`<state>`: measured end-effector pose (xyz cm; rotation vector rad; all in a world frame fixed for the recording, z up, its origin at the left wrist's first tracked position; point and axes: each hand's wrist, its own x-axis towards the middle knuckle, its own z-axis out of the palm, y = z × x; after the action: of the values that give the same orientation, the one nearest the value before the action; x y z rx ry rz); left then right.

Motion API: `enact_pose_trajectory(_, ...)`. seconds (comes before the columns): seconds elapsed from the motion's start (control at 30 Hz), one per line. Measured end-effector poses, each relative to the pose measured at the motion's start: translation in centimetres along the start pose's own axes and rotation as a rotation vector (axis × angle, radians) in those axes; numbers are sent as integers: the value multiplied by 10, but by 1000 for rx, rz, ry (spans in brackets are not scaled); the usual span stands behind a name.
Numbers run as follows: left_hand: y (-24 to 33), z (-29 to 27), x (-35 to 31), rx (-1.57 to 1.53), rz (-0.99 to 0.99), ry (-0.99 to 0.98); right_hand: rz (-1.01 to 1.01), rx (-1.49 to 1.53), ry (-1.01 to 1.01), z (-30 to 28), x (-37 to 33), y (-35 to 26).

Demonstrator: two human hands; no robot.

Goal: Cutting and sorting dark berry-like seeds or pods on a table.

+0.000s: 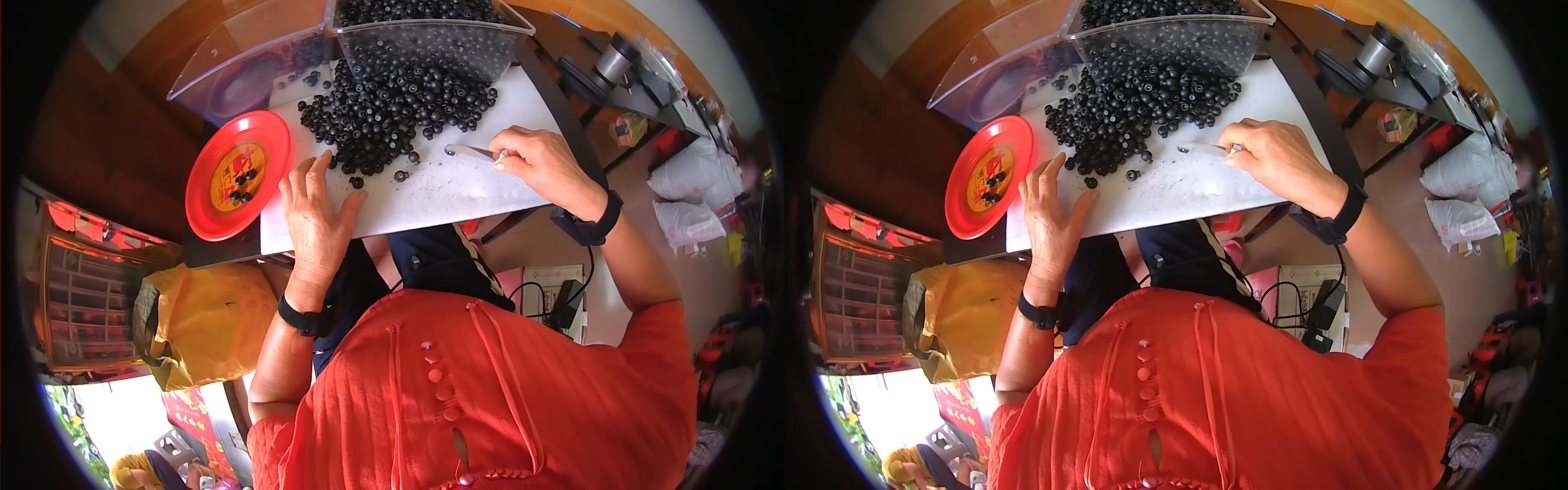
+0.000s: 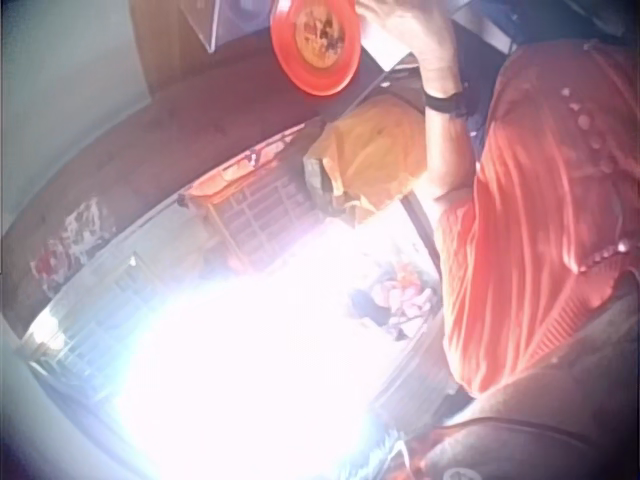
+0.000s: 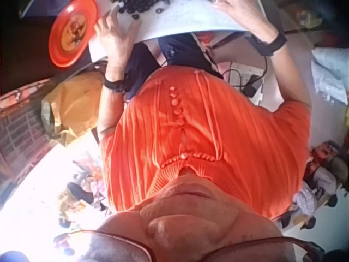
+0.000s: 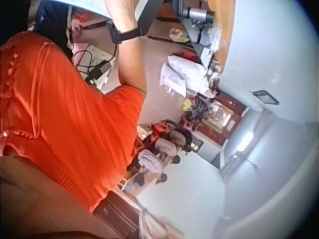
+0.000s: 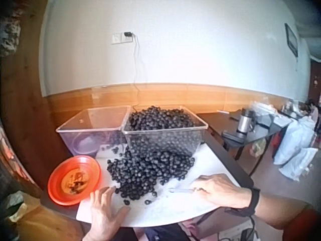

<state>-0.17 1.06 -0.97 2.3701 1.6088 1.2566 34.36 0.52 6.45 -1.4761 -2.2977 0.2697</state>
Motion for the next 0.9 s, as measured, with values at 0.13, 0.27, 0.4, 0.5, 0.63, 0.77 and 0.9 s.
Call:
enact_pose_trajectory(0.13,4,2,1,-4,10,28,-109,-8,-70,6,10,26)
enact_pose_trajectory(0.27,7,0,0,-43,36,36,-156,1,-115,10,33,38)
enact_pose_trajectory(0.4,6,0,1,-8,51,-10,-246,97,-85,15,52,33)
enact_pose_trajectory(0.5,5,-1,-1,-31,59,-10,-210,282,-62,6,54,35)
enact_pose_trajectory(0.63,11,-4,-3,-9,86,23,260,148,36,-11,45,54)
enact_pose_trajectory(0.77,26,-1,-2,-6,132,29,307,-124,51,7,28,69)
enact_pose_trajectory(0.9,41,11,6,-3,237,-32,358,-108,11,12,22,39)
